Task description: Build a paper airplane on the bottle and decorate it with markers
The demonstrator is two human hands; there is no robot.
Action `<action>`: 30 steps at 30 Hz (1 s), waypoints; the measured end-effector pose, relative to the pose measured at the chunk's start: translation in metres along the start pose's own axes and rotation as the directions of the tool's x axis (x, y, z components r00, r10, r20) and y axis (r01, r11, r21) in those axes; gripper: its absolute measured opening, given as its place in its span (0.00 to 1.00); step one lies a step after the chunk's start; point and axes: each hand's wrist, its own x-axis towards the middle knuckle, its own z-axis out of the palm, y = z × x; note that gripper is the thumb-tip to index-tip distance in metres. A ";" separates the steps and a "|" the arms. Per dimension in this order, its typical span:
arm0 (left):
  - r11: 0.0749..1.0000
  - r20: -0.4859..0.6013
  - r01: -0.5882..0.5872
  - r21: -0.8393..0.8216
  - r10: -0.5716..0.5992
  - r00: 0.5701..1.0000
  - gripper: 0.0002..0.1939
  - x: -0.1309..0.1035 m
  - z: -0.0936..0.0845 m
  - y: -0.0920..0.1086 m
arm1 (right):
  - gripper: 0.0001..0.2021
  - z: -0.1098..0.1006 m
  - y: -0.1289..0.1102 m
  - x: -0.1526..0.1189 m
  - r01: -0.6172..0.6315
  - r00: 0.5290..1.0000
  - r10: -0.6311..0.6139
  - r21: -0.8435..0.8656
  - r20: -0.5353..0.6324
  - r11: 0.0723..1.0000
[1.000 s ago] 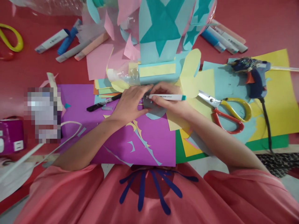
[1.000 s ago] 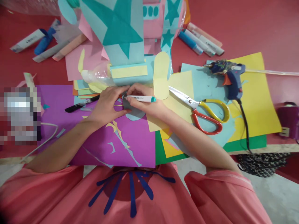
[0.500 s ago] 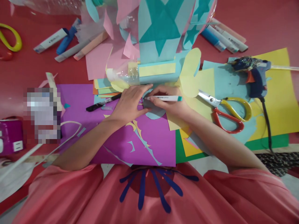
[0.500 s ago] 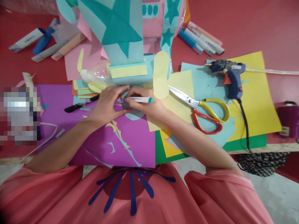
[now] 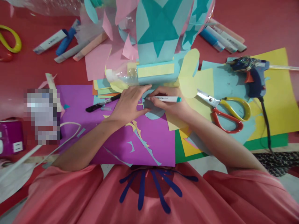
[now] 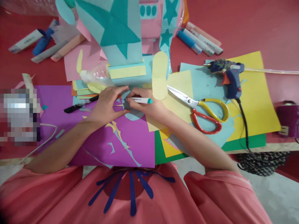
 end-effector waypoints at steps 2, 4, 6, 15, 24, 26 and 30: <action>1.000 0.002 -0.002 0.004 0.002 1.000 0.35 0.000 0.000 0.000 | 0.07 -0.001 0.000 0.000 -0.004 1.000 0.004 -0.002 -0.022 1.000; 1.000 0.002 0.002 0.006 -0.002 1.000 0.35 0.000 0.000 0.000 | 0.07 -0.002 0.002 -0.001 -0.001 0.999 0.001 0.006 -0.042 1.000; 1.000 0.001 0.001 0.005 -0.001 1.000 0.35 0.000 0.000 0.001 | 0.07 -0.003 0.004 -0.001 0.006 0.998 -0.006 0.013 -0.064 1.000; 1.000 0.009 0.003 -0.006 -0.003 1.000 0.35 0.000 -0.001 0.001 | 0.06 -0.009 0.014 -0.005 -0.022 0.992 0.024 0.021 -0.125 1.000; 1.000 0.010 -0.005 -0.007 0.005 1.000 0.35 -0.001 -0.002 0.000 | 0.08 -0.014 0.013 -0.010 -0.067 0.984 0.067 0.007 -0.167 0.998; 1.000 0.007 -0.004 -0.009 0.004 1.000 0.35 -0.001 -0.002 0.000 | 0.09 -0.015 0.013 -0.010 -0.061 0.980 0.059 -0.006 -0.192 0.998; 1.000 0.017 0.002 -0.013 -0.002 1.000 0.35 0.000 -0.002 0.001 | 0.08 -0.018 0.014 -0.012 -0.081 0.969 0.064 -0.065 -0.237 0.995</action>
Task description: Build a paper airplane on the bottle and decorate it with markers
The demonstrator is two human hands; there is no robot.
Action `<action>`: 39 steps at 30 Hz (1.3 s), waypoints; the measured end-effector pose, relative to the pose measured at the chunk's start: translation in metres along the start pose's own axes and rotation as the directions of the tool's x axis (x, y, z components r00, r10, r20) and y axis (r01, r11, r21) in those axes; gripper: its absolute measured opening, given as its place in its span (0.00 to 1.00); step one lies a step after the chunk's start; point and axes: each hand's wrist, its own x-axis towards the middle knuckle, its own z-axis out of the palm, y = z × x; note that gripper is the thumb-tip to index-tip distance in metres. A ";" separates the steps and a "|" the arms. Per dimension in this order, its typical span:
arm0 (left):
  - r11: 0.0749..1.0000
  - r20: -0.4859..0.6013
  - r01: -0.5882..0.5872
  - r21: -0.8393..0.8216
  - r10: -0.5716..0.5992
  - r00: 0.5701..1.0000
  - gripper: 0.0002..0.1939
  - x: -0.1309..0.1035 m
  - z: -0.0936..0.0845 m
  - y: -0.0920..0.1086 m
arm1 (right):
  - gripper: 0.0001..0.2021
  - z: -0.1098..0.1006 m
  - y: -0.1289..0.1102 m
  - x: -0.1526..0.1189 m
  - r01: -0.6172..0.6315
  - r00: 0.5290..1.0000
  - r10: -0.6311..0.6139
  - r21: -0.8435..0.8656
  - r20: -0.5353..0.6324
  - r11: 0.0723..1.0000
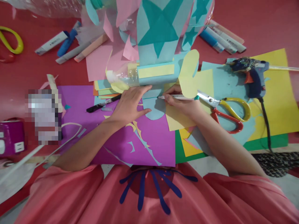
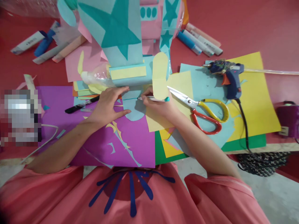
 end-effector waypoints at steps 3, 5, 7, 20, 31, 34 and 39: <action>1.000 0.001 0.003 0.002 -0.003 1.000 0.35 0.000 0.000 0.000 | 0.07 -0.002 0.000 -0.002 -0.026 0.999 0.026 0.003 -0.026 1.000; 1.000 -0.004 0.002 0.006 -0.002 1.000 0.35 0.000 0.000 0.000 | 0.06 -0.003 0.000 -0.004 -0.040 0.997 0.041 0.015 -0.062 0.999; 1.000 -0.011 -0.002 0.009 0.002 1.000 0.35 0.000 0.001 -0.001 | 0.06 -0.004 -0.001 -0.006 -0.051 0.995 0.052 0.022 -0.090 0.998; 1.000 -0.004 -0.001 0.004 0.001 1.000 0.34 0.000 0.001 -0.001 | 0.10 -0.006 -0.004 -0.011 -0.083 0.990 0.087 0.040 -0.108 0.996; 0.999 -0.029 -0.051 -0.004 0.051 0.998 0.35 -0.001 0.004 -0.005 | 0.06 -0.011 0.003 -0.012 0.002 0.991 0.020 0.158 -0.133 0.987; 0.998 -0.032 -0.057 0.002 0.057 0.998 0.35 0.000 0.004 -0.006 | 0.08 -0.012 0.003 -0.011 -0.005 0.994 0.021 0.152 -0.109 0.988; 0.998 -0.033 -0.067 -0.001 0.067 0.997 0.35 -0.001 0.004 -0.005 | 0.08 -0.010 0.001 -0.010 -0.015 0.991 0.023 0.066 -0.132 0.998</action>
